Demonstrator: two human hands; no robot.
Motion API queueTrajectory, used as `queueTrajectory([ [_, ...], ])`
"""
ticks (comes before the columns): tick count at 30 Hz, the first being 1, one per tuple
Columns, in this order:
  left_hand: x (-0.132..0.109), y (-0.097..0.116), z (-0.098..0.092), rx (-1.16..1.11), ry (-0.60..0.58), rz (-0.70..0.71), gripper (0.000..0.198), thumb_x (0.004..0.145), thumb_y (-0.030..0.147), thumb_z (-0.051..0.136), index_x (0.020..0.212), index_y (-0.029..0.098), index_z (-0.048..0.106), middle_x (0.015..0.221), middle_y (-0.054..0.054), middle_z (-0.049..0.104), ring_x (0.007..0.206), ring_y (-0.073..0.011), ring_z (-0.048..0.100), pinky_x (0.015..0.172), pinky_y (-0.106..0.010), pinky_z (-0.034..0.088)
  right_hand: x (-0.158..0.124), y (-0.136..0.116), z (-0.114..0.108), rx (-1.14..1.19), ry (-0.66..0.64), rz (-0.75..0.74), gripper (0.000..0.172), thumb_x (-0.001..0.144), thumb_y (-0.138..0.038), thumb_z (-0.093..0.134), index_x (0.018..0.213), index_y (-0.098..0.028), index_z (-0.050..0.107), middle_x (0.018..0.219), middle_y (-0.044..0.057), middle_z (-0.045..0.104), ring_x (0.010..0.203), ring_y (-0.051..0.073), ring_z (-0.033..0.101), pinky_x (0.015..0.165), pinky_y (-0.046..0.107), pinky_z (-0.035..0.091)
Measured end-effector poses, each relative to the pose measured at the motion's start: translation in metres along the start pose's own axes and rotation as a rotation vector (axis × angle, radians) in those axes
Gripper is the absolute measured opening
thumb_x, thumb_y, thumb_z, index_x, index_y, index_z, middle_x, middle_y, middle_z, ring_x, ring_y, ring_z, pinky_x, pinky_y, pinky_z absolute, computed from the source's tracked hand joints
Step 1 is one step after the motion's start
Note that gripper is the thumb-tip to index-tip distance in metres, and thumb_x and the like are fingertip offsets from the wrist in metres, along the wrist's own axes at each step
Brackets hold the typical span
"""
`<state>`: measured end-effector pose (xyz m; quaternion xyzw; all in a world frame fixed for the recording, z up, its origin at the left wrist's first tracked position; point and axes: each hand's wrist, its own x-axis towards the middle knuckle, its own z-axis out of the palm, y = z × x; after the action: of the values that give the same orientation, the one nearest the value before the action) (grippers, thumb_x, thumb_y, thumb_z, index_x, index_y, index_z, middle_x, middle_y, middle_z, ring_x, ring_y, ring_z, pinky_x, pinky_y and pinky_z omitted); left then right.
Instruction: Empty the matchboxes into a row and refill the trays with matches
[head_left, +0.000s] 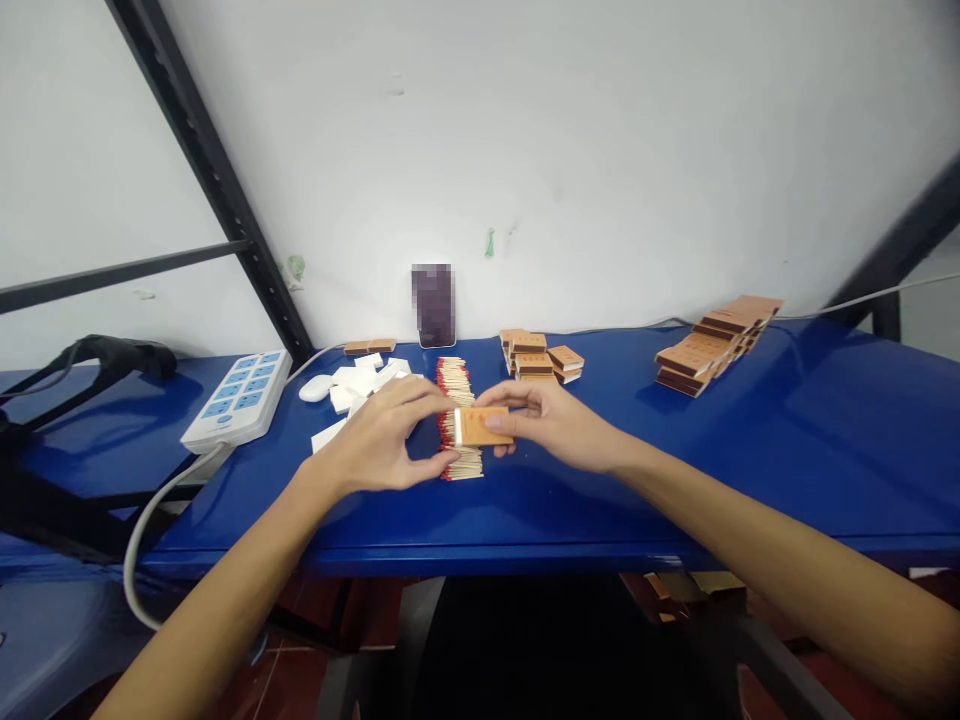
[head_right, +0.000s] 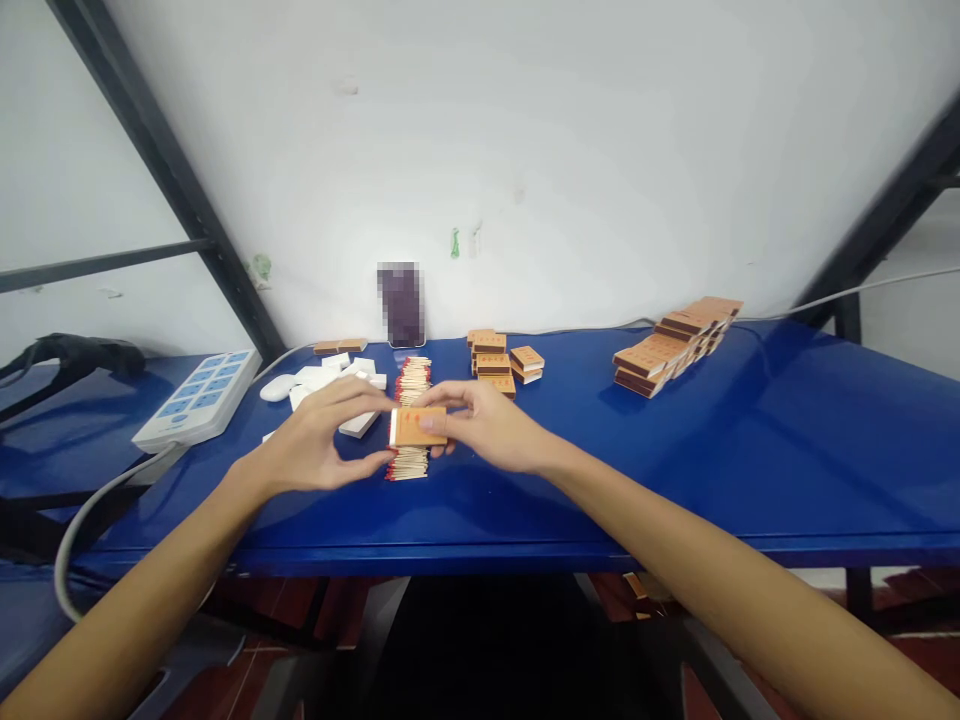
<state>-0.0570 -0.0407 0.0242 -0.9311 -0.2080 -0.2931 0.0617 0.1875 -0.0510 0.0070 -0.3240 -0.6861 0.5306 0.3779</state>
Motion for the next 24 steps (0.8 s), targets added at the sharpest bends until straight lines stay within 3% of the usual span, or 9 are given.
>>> queueTrajectory([
  [3, -0.015, 0.019, 0.000, 0.022, -0.102, -0.119, 0.024, 0.084, 0.029, 0.065, 0.104, 0.018, 0.061, 0.091, -0.006, 0.065, 0.085, -0.0213, 0.060, 0.075, -0.036, 0.051, -0.015, 0.002, 0.014, -0.191, -0.018, -0.005, 0.036, 0.083, -0.038, 0.071, 0.114, -0.021, 0.067, 0.096, 0.004, 0.067, 0.069, 0.015, 0.064, 0.066, 0.033, 0.056],
  [5, -0.024, 0.028, 0.002, 0.058, -0.156, -0.190, 0.026, 0.081, 0.027, 0.064, 0.104, 0.019, 0.059, 0.089, -0.005, 0.063, 0.083, -0.0218, 0.059, 0.073, -0.036, 0.051, -0.022, 0.003, 0.019, -0.411, -0.035, -0.104, 0.041, 0.080, -0.030, 0.074, 0.120, -0.023, 0.066, 0.105, 0.006, 0.062, 0.077, 0.016, 0.063, 0.070, 0.033, 0.056],
  [8, -0.032, 0.033, 0.007, 0.080, -0.146, -0.199, 0.027, 0.080, 0.029, 0.064, 0.105, 0.019, 0.057, 0.090, -0.006, 0.062, 0.083, -0.0227, 0.059, 0.074, -0.036, 0.050, -0.026, 0.004, 0.023, -0.649, -0.059, -0.255, 0.041, 0.079, -0.017, 0.072, 0.119, -0.023, 0.066, 0.107, 0.006, 0.060, 0.086, 0.017, 0.061, 0.075, 0.032, 0.054],
  [11, -0.035, 0.033, 0.011, 0.087, -0.106, -0.187, 0.026, 0.084, 0.033, 0.064, 0.105, 0.020, 0.058, 0.091, -0.006, 0.062, 0.085, -0.0234, 0.059, 0.076, -0.037, 0.050, -0.025, 0.005, 0.024, -0.730, -0.059, -0.299, 0.041, 0.080, -0.015, 0.070, 0.119, -0.023, 0.065, 0.104, 0.006, 0.061, 0.087, 0.018, 0.061, 0.077, 0.032, 0.053],
  [15, -0.039, 0.029, 0.012, 0.099, -0.136, -0.206, 0.022, 0.087, 0.036, 0.063, 0.103, 0.020, 0.059, 0.091, -0.006, 0.062, 0.087, -0.0239, 0.060, 0.078, -0.038, 0.049, -0.025, 0.006, 0.022, -0.795, -0.061, -0.249, 0.033, 0.081, -0.018, 0.068, 0.114, -0.021, 0.067, 0.100, 0.005, 0.060, 0.086, 0.019, 0.061, 0.076, 0.032, 0.052],
  [19, -0.043, 0.028, 0.011, 0.098, -0.188, -0.266, 0.024, 0.087, 0.037, 0.064, 0.104, 0.020, 0.060, 0.092, -0.006, 0.062, 0.087, -0.0243, 0.060, 0.076, -0.038, 0.049, -0.030, 0.006, 0.007, -0.824, -0.086, -0.203, 0.033, 0.081, -0.021, 0.068, 0.114, -0.021, 0.067, 0.101, 0.005, 0.061, 0.088, 0.019, 0.062, 0.079, 0.034, 0.053],
  [24, -0.044, 0.028, 0.012, 0.067, -0.199, -0.321, 0.027, 0.086, 0.040, 0.066, 0.104, 0.020, 0.062, 0.092, -0.006, 0.062, 0.087, -0.0242, 0.060, 0.075, -0.038, 0.049, -0.050, 0.010, -0.033, -0.894, -0.071, -0.148, 0.035, 0.084, -0.033, 0.066, 0.118, -0.024, 0.066, 0.107, 0.007, 0.064, 0.090, 0.022, 0.063, 0.079, 0.037, 0.053],
])
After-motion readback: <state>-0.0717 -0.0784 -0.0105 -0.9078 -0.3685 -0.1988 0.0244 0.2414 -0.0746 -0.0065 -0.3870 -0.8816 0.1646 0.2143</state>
